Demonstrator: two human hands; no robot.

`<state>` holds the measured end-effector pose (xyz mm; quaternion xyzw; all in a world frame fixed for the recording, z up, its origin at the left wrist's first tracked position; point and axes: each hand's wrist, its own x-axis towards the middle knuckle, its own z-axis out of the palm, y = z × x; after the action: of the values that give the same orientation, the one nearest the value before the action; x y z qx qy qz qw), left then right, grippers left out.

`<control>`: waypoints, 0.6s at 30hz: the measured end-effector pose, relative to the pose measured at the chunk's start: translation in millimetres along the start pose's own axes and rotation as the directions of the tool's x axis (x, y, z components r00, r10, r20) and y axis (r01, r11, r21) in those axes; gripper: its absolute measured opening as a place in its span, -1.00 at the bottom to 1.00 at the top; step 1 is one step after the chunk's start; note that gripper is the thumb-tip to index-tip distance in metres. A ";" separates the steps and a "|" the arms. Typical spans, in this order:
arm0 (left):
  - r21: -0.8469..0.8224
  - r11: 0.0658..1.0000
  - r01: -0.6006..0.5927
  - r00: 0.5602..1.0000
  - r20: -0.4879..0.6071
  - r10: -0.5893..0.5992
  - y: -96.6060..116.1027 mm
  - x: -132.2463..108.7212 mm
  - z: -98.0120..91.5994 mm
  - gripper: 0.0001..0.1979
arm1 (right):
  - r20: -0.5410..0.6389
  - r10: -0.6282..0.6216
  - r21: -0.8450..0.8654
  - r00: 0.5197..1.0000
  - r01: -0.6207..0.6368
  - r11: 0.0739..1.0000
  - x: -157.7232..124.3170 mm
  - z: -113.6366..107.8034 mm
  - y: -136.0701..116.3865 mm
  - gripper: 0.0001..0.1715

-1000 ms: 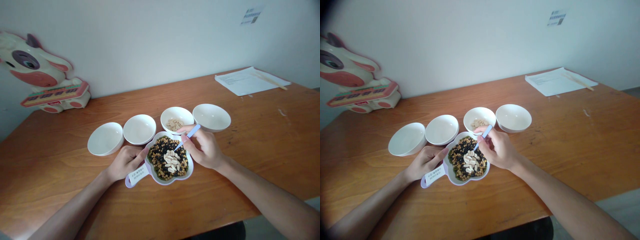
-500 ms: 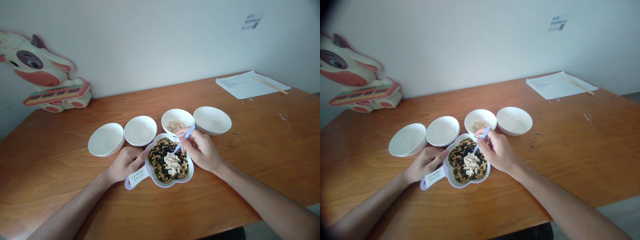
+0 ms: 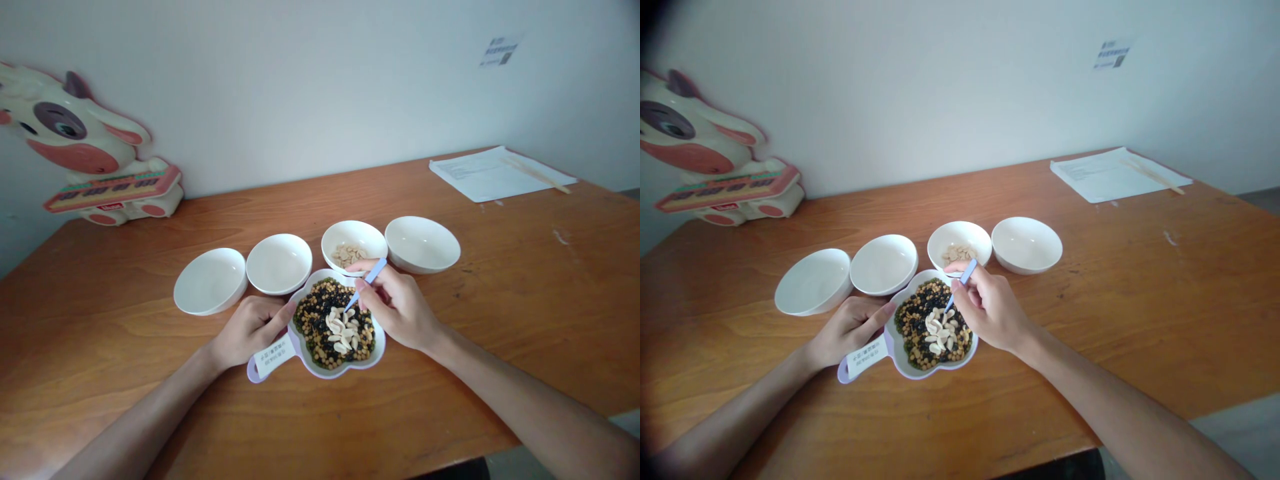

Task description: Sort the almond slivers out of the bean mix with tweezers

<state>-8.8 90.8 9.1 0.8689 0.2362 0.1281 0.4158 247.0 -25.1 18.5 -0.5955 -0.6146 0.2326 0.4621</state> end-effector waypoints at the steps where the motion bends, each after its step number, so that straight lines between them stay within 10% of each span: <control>1: -0.003 1.000 0.001 1.000 0.001 -0.001 -0.2 -0.1 0.0 -0.39 | -0.004 -0.016 -0.011 1.000 0.016 1.000 0.6 -1.5 -1.0 -0.66; 10: 0.010 1.000 -0.005 1.000 -0.010 0.005 0.6 0.2 -0.2 -0.40 | 0.071 -0.552 -0.150 0.831 0.556 0.818 5.4 -22.1 -6.8 -0.62; 18: 0.003 1.000 -0.012 1.000 0.007 0.012 -0.1 0.3 0.0 -0.41 | 0.131 -0.596 -0.107 0.792 0.609 0.786 4.6 -20.5 -4.7 -0.63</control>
<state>-8.6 91.0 9.1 0.8713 0.2297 0.1274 0.4147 262.6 -27.0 33.3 -0.3885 -0.8077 0.0547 0.4401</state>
